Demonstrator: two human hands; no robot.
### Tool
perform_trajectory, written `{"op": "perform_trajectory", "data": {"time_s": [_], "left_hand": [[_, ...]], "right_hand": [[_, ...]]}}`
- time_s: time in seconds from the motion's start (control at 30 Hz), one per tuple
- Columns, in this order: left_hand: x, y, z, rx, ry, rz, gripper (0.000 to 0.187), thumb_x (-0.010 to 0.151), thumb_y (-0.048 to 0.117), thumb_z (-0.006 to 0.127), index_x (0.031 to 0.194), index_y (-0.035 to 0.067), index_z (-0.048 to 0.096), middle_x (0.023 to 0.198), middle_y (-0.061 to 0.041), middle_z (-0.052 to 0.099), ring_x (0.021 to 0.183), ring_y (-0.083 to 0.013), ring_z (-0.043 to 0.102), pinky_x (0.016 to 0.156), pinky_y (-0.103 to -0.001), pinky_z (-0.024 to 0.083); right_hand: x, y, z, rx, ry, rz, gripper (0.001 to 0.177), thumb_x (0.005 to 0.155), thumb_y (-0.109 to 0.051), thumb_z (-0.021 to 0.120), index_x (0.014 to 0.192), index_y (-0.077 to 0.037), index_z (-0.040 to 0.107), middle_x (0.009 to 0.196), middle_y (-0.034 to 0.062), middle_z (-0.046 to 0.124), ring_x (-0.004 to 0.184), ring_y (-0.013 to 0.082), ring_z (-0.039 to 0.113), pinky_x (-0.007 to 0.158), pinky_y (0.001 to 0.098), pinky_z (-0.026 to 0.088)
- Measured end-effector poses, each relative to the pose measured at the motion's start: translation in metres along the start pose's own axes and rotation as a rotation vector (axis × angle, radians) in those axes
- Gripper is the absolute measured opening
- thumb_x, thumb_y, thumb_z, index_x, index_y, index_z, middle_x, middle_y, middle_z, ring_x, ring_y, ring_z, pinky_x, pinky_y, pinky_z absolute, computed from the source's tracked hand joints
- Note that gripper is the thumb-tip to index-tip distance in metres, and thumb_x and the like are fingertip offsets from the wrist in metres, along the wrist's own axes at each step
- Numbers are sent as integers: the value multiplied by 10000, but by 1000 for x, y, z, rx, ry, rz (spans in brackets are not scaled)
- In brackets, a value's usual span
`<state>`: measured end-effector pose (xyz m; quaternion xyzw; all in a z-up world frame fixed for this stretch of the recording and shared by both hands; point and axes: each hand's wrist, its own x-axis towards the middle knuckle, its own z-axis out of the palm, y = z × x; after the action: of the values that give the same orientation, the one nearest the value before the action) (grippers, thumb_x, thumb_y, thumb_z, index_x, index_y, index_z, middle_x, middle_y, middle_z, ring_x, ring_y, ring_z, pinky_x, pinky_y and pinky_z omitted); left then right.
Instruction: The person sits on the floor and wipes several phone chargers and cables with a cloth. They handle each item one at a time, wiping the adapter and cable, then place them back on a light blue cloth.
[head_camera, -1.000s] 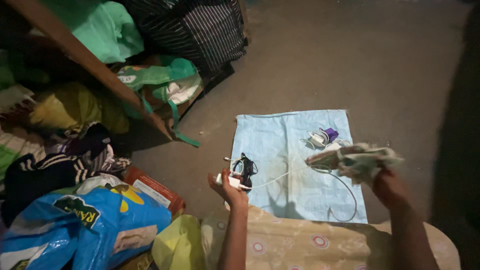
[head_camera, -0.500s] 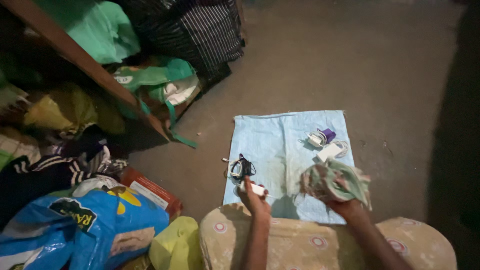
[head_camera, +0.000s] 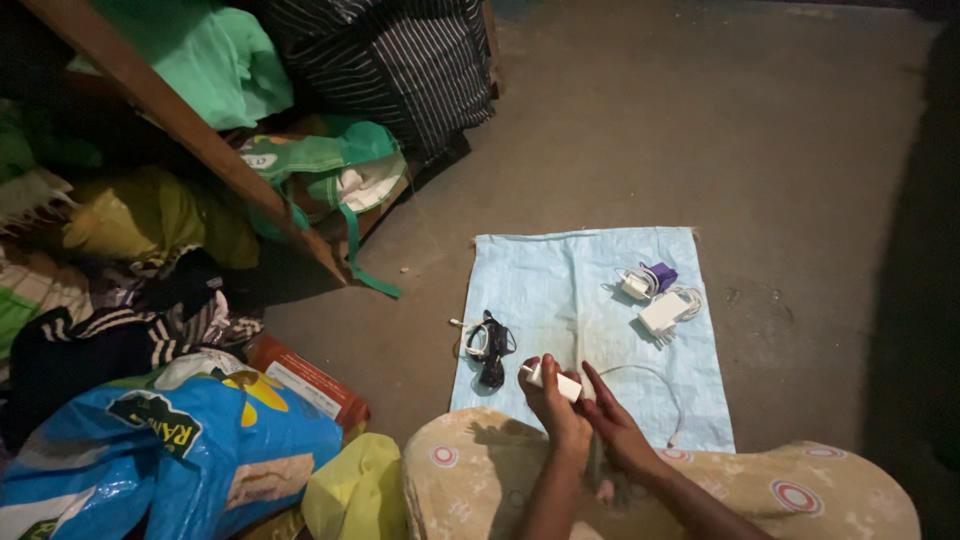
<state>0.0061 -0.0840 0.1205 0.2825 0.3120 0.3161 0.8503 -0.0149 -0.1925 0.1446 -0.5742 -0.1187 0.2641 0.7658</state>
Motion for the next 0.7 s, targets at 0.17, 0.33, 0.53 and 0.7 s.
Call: {"op": "perform_trajectory", "data": {"time_s": [0.17,0.33,0.53,0.7], "left_hand": [[4,33,7,37,29,-85,302,877,279,744,1067,153,547,870,-30,575,655,-200,582,447,-321,403],[53,77,-4,-65,60,-103,260,881,309,741,1040,161,598,853,0,558,636,-155,564,423,-287,364],[111,130,-29,-185,5,-97,286,926,371,714,968,147,542,822,-1,532,601,-147,513,411,-280,347],[129,161,-32,-173,-53,18,278,945,362,707,951,156,520,790,4,510,560,-139,452,404,-275,339]], "right_hand": [[18,-10,-16,-756,20,116,501,927,-324,656,1402,-174,597,1007,114,807,873,246,776,825,341,588],[13,-43,-48,-1071,-109,51,342,930,-366,672,1216,-184,721,925,138,783,825,287,754,761,390,572],[3,-87,-89,-1103,-145,51,354,897,-341,706,1216,-192,736,977,98,807,883,245,791,790,369,597],[7,-93,-109,-1123,-109,110,377,866,-272,697,1232,-198,750,1002,76,826,890,201,810,814,341,628]]}}
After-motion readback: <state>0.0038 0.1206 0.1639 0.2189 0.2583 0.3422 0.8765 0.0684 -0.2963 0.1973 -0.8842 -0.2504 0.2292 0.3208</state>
